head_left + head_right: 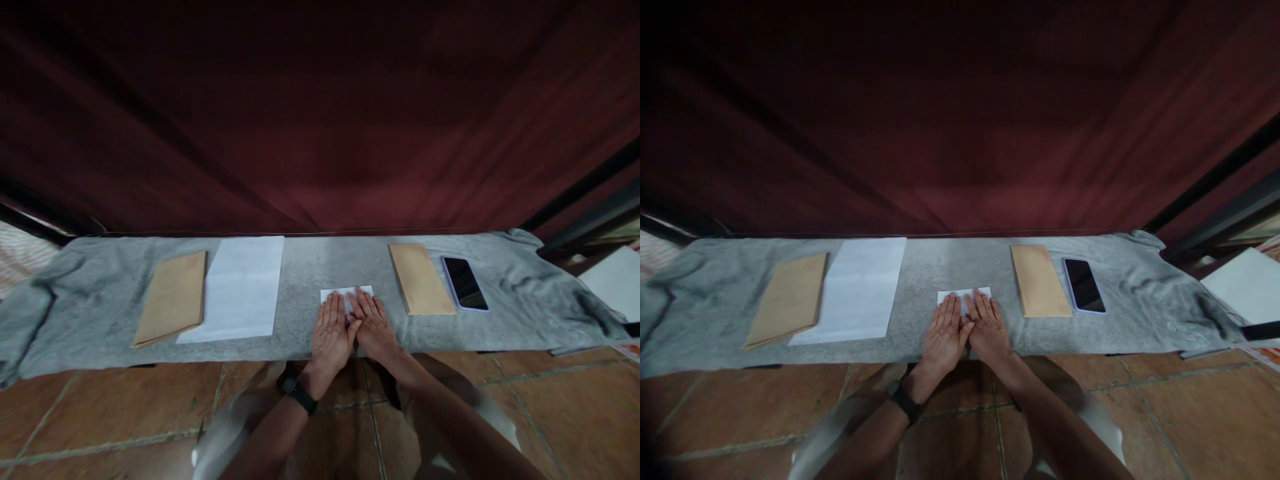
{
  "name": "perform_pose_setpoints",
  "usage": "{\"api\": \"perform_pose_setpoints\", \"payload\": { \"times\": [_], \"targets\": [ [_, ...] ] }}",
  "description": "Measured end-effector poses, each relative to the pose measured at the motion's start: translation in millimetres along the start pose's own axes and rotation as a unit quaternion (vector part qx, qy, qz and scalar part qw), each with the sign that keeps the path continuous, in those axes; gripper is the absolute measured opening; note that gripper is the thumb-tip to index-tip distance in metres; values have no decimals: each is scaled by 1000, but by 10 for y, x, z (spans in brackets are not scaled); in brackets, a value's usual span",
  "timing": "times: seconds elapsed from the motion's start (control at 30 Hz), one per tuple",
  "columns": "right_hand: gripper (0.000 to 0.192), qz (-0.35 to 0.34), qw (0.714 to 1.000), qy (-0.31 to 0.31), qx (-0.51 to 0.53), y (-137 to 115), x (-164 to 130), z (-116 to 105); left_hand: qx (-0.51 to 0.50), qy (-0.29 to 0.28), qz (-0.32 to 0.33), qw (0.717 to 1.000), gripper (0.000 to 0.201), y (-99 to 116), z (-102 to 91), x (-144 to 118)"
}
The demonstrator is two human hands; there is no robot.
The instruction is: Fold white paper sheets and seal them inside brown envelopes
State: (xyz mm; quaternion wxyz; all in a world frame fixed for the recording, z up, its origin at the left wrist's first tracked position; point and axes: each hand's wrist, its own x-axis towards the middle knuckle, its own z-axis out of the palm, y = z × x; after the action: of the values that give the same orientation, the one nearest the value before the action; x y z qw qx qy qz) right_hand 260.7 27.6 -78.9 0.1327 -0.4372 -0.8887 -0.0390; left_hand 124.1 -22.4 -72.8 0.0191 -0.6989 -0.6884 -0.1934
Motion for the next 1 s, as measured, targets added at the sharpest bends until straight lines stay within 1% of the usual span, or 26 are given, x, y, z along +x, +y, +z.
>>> {"api": "perform_pose_setpoints", "payload": {
  "times": [0.23,0.37,0.57,0.67,0.8,0.9,1.0],
  "targets": [
    [56,44,998,43,1,116,-38,41,34,-17,-45,998,67,-113,-39,30],
    [56,50,998,47,-3,201,-68,17,40,-31,-31,998,69,-177,-86,34],
    [53,48,998,28,-18,297,-104,-52,46,-48,-20,998,77,-224,-105,31],
    [51,52,998,20,-23,351,-135,-76,56,-57,-15,997,74,-241,-123,33],
    [49,65,998,16,-18,436,-165,-126,61,-64,-4,996,61,-291,-151,33],
    [50,64,998,19,0,419,-144,-188,59,-64,8,996,58,-328,-160,26],
    [51,20,999,9,43,263,-116,-245,59,-61,16,996,58,-340,-169,15]
  ]
}}
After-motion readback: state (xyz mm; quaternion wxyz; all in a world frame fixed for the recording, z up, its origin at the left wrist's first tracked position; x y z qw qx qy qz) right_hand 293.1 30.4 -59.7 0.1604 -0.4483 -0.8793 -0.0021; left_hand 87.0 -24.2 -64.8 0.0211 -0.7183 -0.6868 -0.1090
